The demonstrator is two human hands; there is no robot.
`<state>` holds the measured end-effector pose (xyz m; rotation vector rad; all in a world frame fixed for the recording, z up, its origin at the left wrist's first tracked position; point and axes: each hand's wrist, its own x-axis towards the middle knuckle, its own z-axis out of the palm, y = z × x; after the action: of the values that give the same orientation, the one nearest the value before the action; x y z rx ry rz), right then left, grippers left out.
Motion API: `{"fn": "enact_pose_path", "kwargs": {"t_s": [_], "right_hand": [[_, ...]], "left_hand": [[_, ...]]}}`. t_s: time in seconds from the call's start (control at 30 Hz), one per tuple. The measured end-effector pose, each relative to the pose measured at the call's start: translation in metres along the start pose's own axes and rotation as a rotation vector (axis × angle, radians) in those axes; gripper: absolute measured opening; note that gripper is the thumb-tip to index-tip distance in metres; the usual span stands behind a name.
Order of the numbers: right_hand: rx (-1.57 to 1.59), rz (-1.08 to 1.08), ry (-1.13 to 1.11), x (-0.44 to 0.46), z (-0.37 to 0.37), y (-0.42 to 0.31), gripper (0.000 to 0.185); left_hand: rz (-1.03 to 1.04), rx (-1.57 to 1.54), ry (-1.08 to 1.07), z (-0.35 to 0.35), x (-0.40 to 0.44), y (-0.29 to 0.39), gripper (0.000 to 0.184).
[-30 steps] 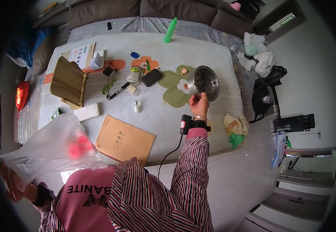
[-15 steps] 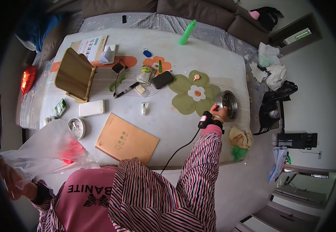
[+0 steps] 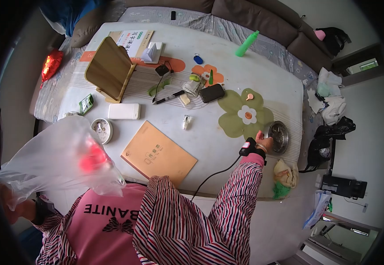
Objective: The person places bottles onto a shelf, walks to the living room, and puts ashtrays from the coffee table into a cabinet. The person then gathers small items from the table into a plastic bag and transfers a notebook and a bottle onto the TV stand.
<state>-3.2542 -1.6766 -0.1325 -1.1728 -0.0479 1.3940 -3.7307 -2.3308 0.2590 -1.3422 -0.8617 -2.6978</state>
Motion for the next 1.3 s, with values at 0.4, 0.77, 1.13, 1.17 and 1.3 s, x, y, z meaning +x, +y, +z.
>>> {"fn": "enact_pose_path", "kwargs": {"t_s": [0.4, 0.77, 1.13, 1.17, 1.3], "right_hand": [[-1.232, -0.315, -0.923, -0.174, 0.102, 0.110, 0.024], [-2.199, -0.715, -0.909, -0.250, 0.103, 0.191, 0.052], [-0.634, 0.534, -0.910, -0.227, 0.088, 0.184, 0.015], [-0.635, 0.534, -0.914, -0.232, 0.092, 0.185, 0.015], [-1.236, 0.202, -1.062, -0.228, 0.110, 0.213, 0.018]], "left_hand": [[0.015, -0.175, -0.097, 0.034, 0.015, 0.038, 0.065], [-0.167, -0.089, -0.122, -0.038, -0.014, 0.093, 0.076], [0.082, 0.355, 0.553, -0.066, -0.032, 0.103, 0.019], [0.049, 0.310, 0.519, -0.071, -0.033, 0.106, 0.020], [-0.070, 0.165, 0.404, -0.096, -0.041, 0.122, 0.024]]}}
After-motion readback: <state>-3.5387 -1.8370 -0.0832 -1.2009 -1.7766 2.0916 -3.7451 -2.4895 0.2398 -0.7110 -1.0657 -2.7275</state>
